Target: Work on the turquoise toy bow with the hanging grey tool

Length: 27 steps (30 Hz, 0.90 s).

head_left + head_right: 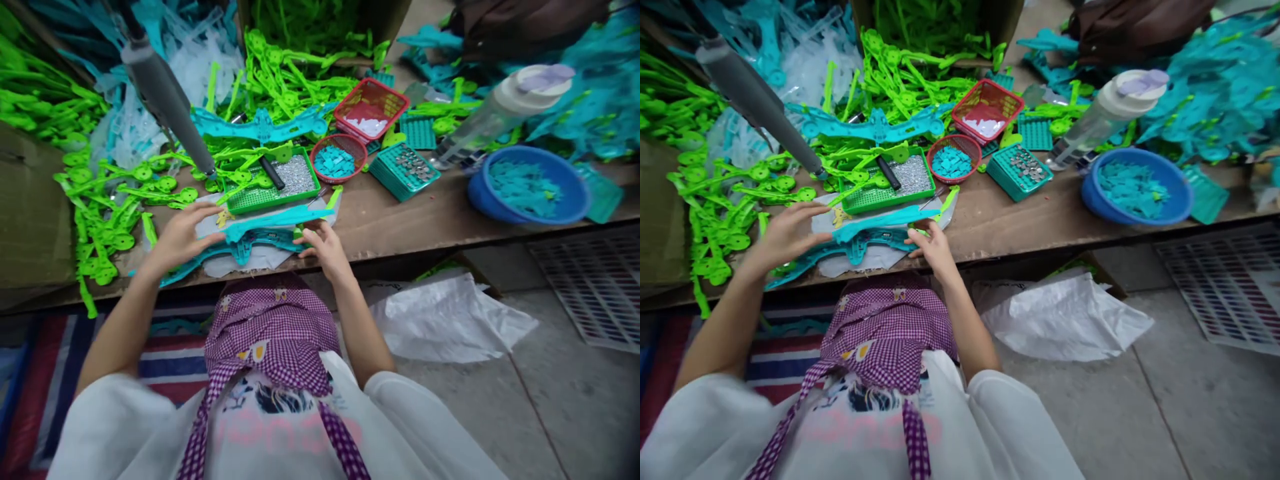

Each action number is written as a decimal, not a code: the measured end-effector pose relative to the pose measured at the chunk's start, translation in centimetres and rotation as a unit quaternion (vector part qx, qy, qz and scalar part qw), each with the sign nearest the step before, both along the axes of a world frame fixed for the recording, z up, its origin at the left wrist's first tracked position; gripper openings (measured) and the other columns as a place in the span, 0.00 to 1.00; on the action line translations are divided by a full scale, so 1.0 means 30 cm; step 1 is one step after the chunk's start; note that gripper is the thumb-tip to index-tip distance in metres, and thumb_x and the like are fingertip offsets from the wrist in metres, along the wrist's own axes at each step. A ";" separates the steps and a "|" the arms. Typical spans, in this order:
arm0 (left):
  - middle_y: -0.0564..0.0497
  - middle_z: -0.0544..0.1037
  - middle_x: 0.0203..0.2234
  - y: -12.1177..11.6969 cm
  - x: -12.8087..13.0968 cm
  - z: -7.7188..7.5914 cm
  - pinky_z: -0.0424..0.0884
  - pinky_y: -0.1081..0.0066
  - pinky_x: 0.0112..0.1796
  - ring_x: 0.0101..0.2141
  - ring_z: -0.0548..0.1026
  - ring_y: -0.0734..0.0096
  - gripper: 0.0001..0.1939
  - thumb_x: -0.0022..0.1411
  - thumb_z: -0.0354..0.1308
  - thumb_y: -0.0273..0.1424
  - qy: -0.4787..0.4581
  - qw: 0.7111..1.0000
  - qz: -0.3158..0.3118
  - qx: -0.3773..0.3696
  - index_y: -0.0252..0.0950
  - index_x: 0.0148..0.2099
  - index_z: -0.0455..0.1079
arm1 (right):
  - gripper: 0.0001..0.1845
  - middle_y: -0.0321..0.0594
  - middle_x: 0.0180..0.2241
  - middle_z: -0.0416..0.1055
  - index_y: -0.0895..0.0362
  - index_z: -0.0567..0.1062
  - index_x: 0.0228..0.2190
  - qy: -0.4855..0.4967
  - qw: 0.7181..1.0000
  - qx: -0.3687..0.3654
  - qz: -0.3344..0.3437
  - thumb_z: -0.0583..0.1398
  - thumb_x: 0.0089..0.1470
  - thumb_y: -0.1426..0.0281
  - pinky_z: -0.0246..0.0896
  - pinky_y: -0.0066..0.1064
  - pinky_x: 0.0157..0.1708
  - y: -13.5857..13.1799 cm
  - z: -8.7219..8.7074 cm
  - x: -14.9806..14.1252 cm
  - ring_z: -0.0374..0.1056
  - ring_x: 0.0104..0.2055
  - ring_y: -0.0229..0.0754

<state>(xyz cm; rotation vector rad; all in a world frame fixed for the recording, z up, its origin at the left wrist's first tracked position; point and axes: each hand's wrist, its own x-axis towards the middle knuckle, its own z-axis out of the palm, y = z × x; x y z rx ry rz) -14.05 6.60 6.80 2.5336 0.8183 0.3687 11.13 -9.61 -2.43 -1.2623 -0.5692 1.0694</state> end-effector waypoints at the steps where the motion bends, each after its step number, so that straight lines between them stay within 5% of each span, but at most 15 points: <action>1: 0.41 0.70 0.56 0.011 -0.095 -0.008 0.63 0.54 0.58 0.56 0.69 0.50 0.35 0.61 0.54 0.56 0.059 0.998 0.028 0.007 0.39 0.62 0.66 | 0.30 0.39 0.43 0.71 0.53 0.69 0.39 -0.019 1.000 -0.008 0.008 0.66 0.42 0.46 0.67 0.22 0.18 -0.009 -0.004 0.004 0.75 0.32 0.37; 4: 0.35 0.70 0.55 0.031 -0.323 -0.054 0.66 0.51 0.52 0.53 0.70 0.41 0.45 0.57 0.53 0.60 0.205 0.976 0.072 -0.014 0.33 0.64 0.64 | 0.32 0.39 0.40 0.72 0.54 0.69 0.36 -0.065 0.997 -0.031 -0.001 0.61 0.44 0.40 0.63 0.21 0.14 -0.027 -0.023 0.012 0.73 0.25 0.34; 7: 0.38 0.72 0.53 0.031 -0.429 -0.107 0.66 0.56 0.53 0.53 0.70 0.45 0.42 0.56 0.54 0.58 0.235 0.968 0.075 -0.039 0.36 0.64 0.64 | 0.33 0.43 0.38 0.75 0.55 0.70 0.35 -0.085 0.994 -0.053 -0.040 0.56 0.48 0.37 0.60 0.22 0.13 -0.029 -0.046 0.014 0.72 0.21 0.34; 12: 0.39 0.69 0.57 0.031 -0.442 -0.145 0.61 0.56 0.57 0.56 0.67 0.48 0.38 0.58 0.55 0.50 0.215 0.974 0.053 -0.042 0.36 0.65 0.63 | 0.30 0.42 0.30 0.74 0.55 0.70 0.33 -0.101 0.987 -0.066 -0.102 0.56 0.50 0.39 0.59 0.24 0.12 -0.023 -0.071 0.029 0.72 0.19 0.37; 16: 0.37 0.65 0.61 0.025 -0.454 -0.156 0.57 0.56 0.60 0.60 0.63 0.47 0.37 0.58 0.55 0.47 0.194 0.979 0.039 -0.050 0.33 0.65 0.61 | 0.29 0.39 0.34 0.74 0.52 0.68 0.38 -0.132 0.977 -0.059 -0.157 0.60 0.48 0.42 0.59 0.24 0.13 -0.017 -0.079 0.074 0.73 0.21 0.38; 27: 0.40 0.61 0.62 -0.023 -0.491 -0.159 0.56 0.55 0.61 0.62 0.59 0.51 0.37 0.56 0.55 0.30 0.123 0.990 0.056 -0.046 0.35 0.68 0.56 | 0.22 0.36 0.32 0.75 0.54 0.73 0.30 -0.136 0.980 0.057 -0.132 0.72 0.38 0.54 0.77 0.32 0.32 -0.008 -0.036 0.076 0.73 0.29 0.35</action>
